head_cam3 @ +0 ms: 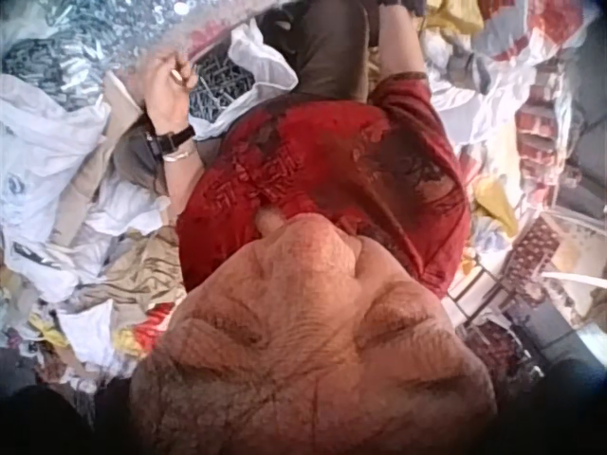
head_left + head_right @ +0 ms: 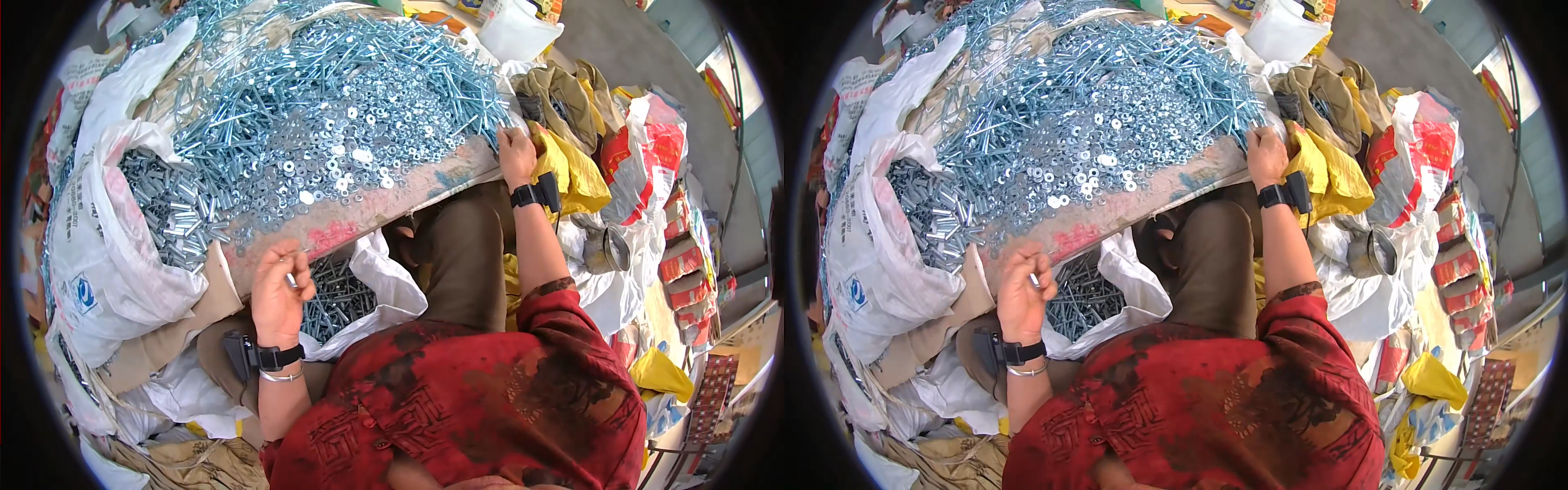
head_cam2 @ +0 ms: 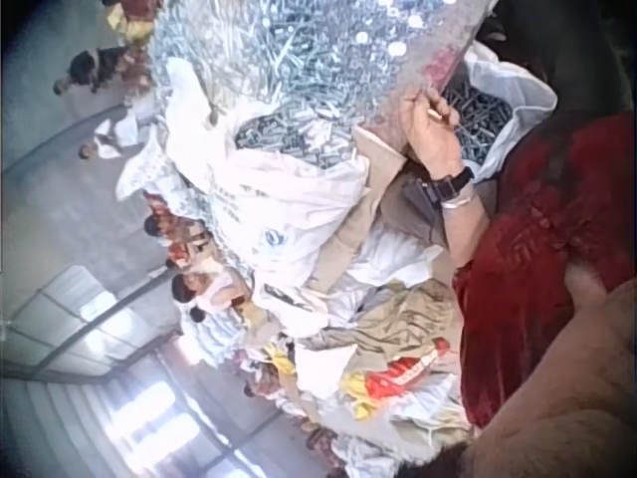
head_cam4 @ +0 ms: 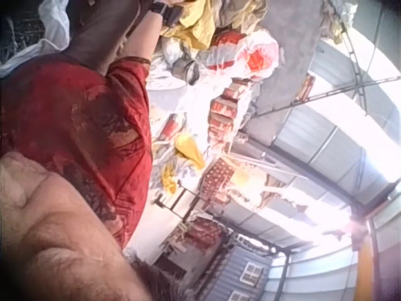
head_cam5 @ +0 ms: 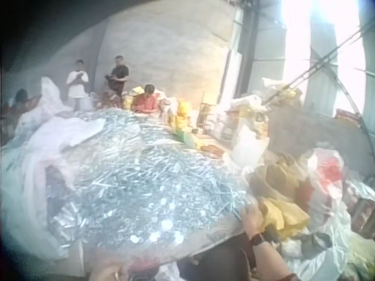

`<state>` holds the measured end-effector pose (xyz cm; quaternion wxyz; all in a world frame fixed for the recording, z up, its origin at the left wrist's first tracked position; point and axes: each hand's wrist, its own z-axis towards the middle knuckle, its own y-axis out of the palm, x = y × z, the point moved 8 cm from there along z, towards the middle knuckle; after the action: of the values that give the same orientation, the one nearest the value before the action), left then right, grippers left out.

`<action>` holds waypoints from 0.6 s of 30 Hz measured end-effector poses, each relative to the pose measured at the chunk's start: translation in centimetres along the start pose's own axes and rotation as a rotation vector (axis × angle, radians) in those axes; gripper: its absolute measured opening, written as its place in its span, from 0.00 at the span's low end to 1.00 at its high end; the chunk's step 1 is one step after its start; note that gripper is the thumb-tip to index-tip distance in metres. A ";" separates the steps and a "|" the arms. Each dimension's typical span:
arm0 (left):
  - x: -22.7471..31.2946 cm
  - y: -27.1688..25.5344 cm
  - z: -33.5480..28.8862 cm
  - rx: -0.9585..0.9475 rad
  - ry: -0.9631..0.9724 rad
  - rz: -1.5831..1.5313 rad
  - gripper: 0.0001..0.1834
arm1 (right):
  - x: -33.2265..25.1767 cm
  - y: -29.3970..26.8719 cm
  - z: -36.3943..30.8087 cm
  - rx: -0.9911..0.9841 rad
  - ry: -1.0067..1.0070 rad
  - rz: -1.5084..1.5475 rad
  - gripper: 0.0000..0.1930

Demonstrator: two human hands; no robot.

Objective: Assembling washers and nuts onto metal bolts.

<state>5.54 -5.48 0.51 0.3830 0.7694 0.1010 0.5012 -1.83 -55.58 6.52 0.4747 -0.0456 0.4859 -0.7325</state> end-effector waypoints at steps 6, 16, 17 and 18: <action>-1.9 1.6 -0.3 -0.206 -0.096 0.158 0.09 | 0.2 -2.8 -2.5 0.066 -0.064 -0.041 0.12; 0.6 2.7 0.2 -0.295 0.162 -0.343 0.26 | -11.5 -8.1 -7.3 0.037 -0.224 0.791 0.06; 0.9 2.6 0.2 -0.293 0.186 -0.368 0.25 | -12.4 -6.4 -8.0 -0.067 -0.195 0.908 0.06; 1.0 2.2 0.3 -0.271 0.192 -0.398 0.24 | -13.2 -5.3 -8.6 -0.144 -0.162 0.961 0.06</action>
<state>5.72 -6.61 2.65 0.5623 0.6251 0.2181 0.4956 -2.65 -39.59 11.24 0.7908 0.0940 0.4627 -0.3895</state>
